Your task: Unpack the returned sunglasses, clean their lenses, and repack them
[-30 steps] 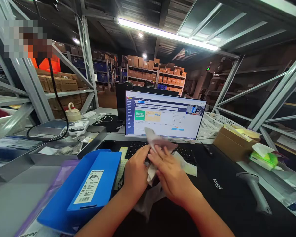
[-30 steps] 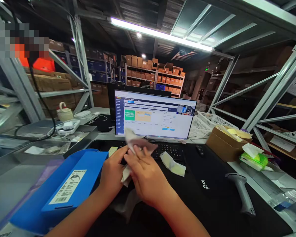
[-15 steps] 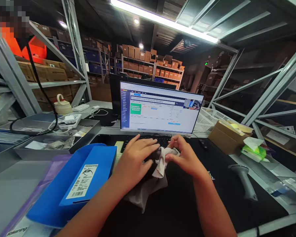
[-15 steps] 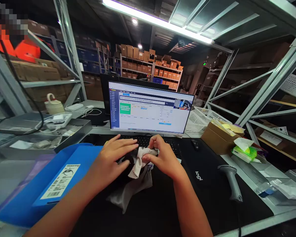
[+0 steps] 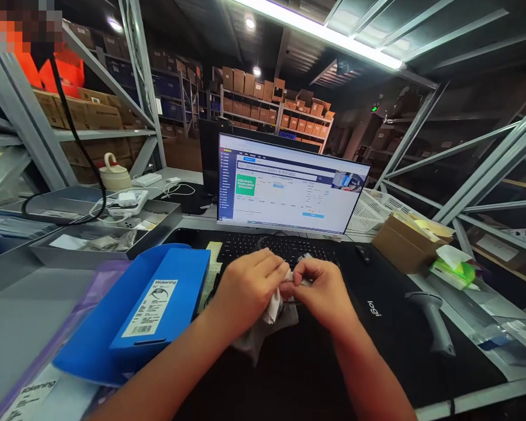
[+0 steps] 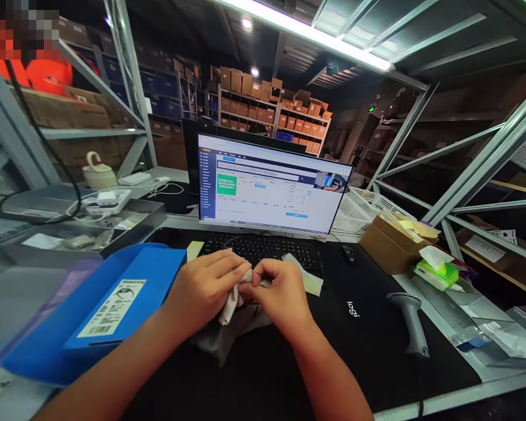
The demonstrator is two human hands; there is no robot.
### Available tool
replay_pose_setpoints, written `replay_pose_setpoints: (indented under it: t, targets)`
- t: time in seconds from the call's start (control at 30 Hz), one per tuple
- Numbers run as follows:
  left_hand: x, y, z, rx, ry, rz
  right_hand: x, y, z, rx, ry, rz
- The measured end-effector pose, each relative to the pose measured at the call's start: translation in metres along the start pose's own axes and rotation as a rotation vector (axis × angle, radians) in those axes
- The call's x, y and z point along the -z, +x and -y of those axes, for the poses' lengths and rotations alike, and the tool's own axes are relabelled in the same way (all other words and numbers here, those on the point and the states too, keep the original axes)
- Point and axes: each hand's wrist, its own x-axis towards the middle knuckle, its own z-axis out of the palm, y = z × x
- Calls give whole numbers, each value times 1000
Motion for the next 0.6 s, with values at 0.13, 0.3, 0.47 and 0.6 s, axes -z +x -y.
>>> replay_pose_setpoints:
  t: [0.13, 0.3, 0.47, 0.6]
  targets:
    - [3, -1, 9, 85, -54, -12, 10, 10, -5, -29, 200, 128]
    - [15, -2, 16, 227, -95, -120, 41, 29, -18, -71, 396, 359]
    - [13, -3, 5, 133, 39, -68, 38, 22, -12, -151, 469, 306]
    - [1, -2, -8, 17, 157, -52, 17, 11, -2, -163, 378, 145]
